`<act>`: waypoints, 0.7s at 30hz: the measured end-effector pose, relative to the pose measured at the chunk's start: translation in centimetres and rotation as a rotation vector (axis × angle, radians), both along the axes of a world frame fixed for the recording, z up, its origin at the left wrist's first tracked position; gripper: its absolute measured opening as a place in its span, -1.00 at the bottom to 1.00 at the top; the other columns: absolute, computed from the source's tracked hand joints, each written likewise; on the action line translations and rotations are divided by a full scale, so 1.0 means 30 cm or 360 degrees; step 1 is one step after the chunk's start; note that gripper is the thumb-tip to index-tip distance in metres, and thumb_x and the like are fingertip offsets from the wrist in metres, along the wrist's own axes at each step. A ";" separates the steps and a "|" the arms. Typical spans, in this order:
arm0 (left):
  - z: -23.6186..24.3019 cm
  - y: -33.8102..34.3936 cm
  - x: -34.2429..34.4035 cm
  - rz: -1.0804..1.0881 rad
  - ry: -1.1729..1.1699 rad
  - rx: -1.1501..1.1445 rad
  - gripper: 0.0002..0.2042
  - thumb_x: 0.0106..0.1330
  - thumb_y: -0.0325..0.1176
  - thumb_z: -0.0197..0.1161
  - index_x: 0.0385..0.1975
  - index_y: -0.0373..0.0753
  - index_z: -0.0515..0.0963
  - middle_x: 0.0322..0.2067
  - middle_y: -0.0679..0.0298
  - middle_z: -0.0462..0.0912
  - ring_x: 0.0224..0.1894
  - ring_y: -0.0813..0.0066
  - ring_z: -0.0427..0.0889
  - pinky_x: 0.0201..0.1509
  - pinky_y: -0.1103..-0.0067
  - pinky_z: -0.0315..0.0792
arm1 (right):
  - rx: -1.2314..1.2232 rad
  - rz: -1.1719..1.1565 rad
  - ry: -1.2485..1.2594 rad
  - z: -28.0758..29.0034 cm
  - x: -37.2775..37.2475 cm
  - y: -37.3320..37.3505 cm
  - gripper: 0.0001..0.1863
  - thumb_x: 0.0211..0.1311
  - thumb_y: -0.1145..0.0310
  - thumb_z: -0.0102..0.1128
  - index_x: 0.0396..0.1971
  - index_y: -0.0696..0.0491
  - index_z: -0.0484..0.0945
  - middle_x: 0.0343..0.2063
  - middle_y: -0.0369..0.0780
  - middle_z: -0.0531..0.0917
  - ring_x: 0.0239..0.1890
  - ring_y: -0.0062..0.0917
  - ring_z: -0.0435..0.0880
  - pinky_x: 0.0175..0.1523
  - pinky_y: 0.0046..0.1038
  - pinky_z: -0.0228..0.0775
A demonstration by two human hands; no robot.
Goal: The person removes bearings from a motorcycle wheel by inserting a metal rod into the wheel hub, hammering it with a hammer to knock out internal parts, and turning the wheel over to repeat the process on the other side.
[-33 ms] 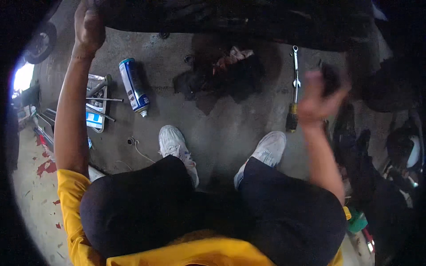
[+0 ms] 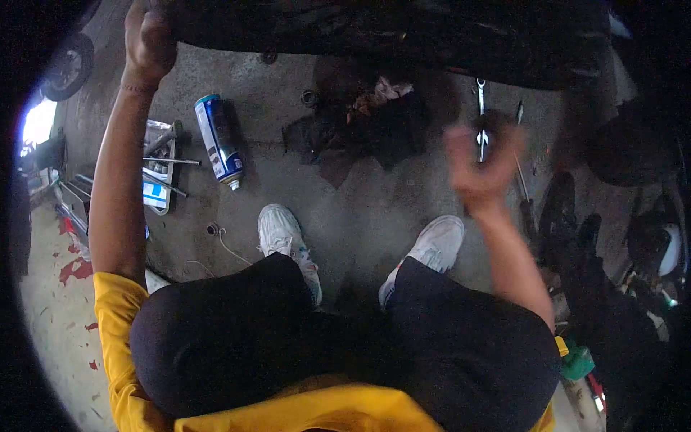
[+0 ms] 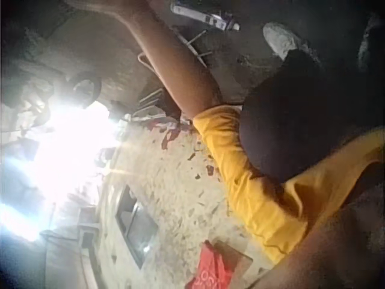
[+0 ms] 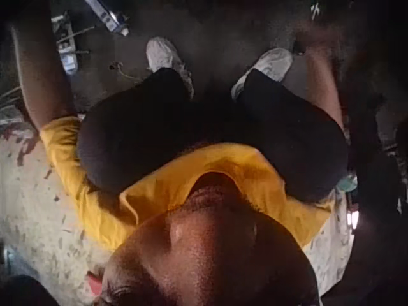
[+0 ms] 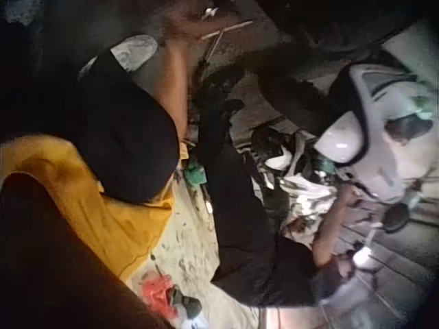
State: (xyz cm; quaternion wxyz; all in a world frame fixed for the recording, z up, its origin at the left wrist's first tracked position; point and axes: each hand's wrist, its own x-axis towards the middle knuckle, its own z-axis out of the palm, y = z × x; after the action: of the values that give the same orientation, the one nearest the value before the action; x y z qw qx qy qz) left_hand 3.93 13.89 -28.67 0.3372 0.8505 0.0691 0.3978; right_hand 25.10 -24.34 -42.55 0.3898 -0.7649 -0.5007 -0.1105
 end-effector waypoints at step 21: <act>0.130 -0.106 0.036 0.0131 0.0236 -0.0320 0.00 -0.19 0.34 0.43 0.10 -0.44 0.36 -0.10 0.01 0.58 -0.02 0.18 0.57 0.10 0.38 0.43 | -0.0976 0.0722 0.0304 -0.108 -0.211 0.466 -0.62 0.15 0.25 0.22 -0.02 0.02 0.57 -0.06 -0.10 0.52 0.02 -0.13 0.47 0.10 -0.08 0.37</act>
State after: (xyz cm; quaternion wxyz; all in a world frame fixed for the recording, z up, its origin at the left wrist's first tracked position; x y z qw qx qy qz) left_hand 5.02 10.70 -24.78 0.3982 0.8359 0.1682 0.3383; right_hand 18.77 -10.37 -45.79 0.2025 -0.7226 -0.6283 0.2051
